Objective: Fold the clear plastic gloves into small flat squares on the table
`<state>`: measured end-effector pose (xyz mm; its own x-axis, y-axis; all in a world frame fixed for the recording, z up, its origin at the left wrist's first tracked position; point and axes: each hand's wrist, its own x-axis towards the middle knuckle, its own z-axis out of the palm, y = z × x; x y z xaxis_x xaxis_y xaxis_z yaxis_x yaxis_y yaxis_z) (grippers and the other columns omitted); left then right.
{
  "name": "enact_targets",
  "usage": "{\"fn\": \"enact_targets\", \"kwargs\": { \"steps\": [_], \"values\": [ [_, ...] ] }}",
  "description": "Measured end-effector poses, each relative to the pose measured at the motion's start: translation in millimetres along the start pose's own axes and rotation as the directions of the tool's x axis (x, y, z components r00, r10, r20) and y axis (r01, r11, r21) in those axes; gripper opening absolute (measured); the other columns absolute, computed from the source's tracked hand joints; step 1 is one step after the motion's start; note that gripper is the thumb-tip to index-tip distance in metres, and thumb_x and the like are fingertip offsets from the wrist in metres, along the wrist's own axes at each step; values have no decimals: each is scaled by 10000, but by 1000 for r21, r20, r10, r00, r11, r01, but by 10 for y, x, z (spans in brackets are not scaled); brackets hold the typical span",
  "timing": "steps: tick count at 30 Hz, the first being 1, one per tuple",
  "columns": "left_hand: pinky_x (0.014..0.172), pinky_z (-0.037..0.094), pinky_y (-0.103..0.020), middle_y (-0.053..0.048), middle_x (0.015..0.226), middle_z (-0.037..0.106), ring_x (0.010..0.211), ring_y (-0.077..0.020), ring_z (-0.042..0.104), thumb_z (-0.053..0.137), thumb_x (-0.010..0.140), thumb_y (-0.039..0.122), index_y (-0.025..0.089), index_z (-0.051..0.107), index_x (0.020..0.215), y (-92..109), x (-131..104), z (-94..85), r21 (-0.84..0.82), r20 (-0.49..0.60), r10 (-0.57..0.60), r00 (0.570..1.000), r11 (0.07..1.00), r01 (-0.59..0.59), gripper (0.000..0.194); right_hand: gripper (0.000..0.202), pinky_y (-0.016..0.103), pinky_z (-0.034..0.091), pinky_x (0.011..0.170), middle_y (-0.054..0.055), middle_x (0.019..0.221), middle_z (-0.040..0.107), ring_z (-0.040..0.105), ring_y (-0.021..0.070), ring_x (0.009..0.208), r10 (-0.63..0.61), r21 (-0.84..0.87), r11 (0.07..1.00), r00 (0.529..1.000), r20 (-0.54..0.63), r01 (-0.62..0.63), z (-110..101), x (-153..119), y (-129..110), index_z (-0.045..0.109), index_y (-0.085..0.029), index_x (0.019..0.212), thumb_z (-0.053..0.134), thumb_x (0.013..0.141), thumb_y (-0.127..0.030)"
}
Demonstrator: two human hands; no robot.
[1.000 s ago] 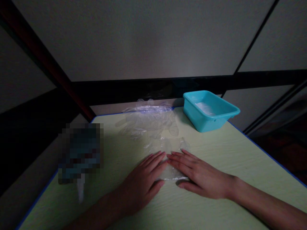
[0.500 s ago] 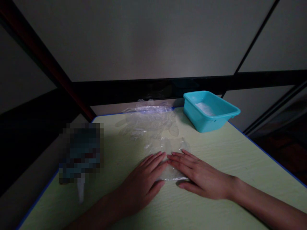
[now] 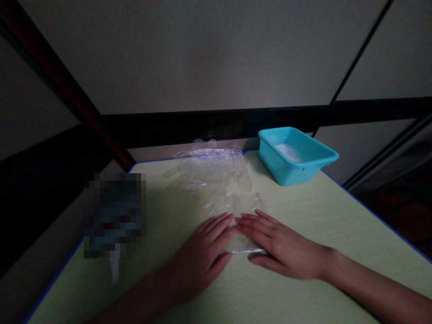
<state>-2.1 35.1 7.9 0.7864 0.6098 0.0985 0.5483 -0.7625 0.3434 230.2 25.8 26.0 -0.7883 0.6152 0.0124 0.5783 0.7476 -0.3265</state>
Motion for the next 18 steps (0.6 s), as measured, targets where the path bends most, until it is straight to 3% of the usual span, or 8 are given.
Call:
{"fn": "enact_targets", "kwargs": {
  "steps": [18],
  "values": [
    [1053, 252, -428, -100, 1416, 307, 1303, -223, 234, 464, 856, 211, 167, 394, 1279, 4, 8, -2, 27, -11, 15, 1000, 1000, -14, 431, 540, 412, 137, 1084, 126, 1394, 314, 218, 211, 1304, -7, -5, 1000, 1000, -1, 7, 11, -4, 0, 310, -116, 1342, 431, 886, -377]
  ]
}}
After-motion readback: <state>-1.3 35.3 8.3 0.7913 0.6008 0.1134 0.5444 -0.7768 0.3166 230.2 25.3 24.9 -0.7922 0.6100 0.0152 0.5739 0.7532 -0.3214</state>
